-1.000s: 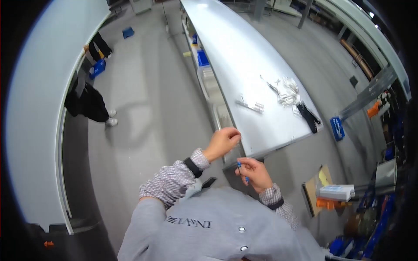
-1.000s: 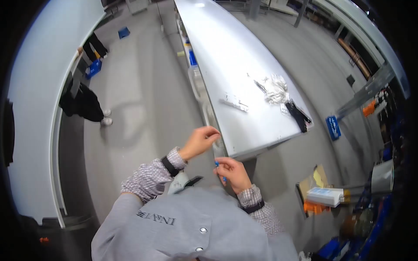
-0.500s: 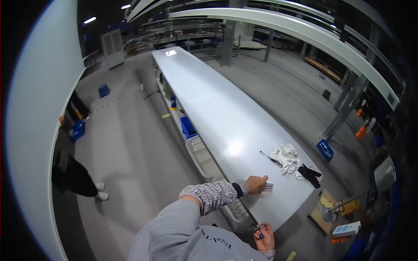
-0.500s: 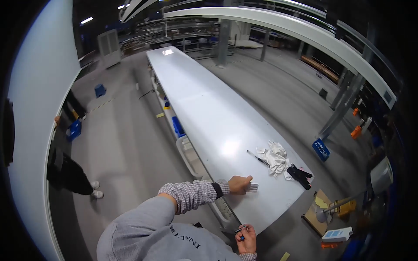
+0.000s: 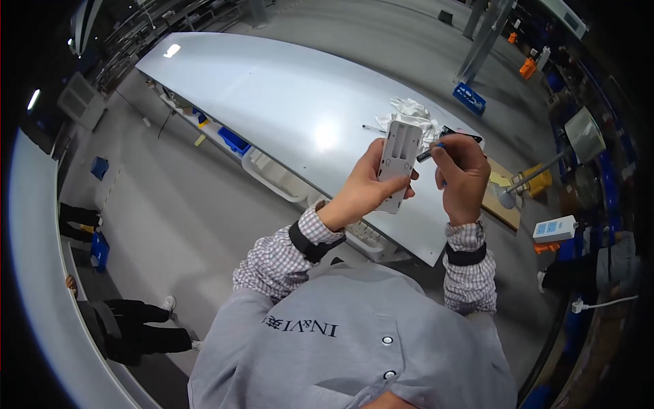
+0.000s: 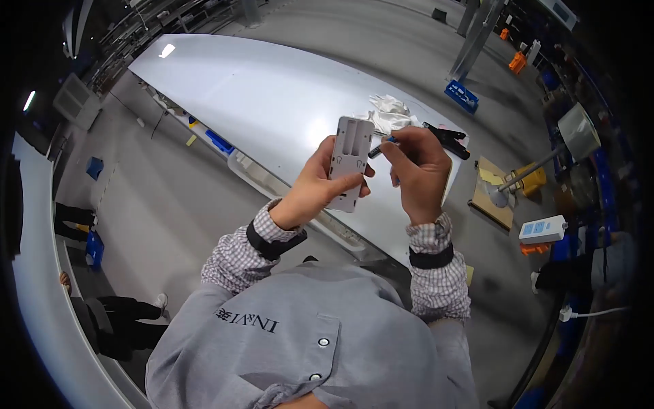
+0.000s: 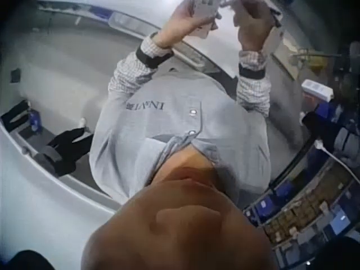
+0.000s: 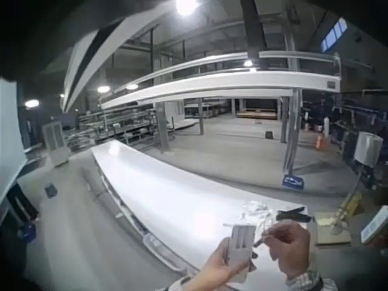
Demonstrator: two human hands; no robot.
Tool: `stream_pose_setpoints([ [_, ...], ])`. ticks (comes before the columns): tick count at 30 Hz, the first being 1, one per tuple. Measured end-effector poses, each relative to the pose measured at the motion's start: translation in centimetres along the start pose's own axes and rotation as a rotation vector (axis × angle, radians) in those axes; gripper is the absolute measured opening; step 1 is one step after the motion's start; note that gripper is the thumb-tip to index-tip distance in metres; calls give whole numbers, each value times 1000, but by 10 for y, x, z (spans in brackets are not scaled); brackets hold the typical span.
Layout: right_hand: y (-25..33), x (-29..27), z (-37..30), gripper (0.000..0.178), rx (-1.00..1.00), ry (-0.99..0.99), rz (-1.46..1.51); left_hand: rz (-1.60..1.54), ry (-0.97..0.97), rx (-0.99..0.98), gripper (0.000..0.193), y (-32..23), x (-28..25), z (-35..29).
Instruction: The person assembles electrical components by taking wiring harnesses from a component box and connecting them to a plastic enclosure, then labels the components with a pen. The person uses pliers and a hand tool to manipulate the wiring and components, and consults an inspection sheet.
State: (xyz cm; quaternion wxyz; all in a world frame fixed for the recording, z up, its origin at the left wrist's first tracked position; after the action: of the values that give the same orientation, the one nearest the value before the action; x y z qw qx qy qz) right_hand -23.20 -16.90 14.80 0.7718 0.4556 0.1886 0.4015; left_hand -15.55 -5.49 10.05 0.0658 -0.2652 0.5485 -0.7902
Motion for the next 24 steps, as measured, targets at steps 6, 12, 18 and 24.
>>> stream_pose_setpoints([
  [6,18,35,-4,17,-266,116,-372,95,-37,74,40,-7,-1,-21],
  [12,45,50,9,20,-540,188,-513,111,-62,143,41,-21,0,-15],
  [18,51,39,5,27,-659,186,-721,125,-126,189,50,-3,5,-9],
  [24,33,37,-28,30,-656,279,-668,210,-133,165,56,10,11,-34],
])
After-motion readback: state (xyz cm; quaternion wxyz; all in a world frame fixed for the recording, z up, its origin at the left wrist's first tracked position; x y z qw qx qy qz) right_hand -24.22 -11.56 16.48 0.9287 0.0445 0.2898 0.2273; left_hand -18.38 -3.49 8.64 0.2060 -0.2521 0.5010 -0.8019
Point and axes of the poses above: each hand's wrist, its own z-axis towards the middle knuckle, its own x-axis out of the palm, y = z × x, the point moved 7 cm from there along z, towards the middle knuckle, and after that the axes turned 3 degrees about -z, right-handed, at the moved point
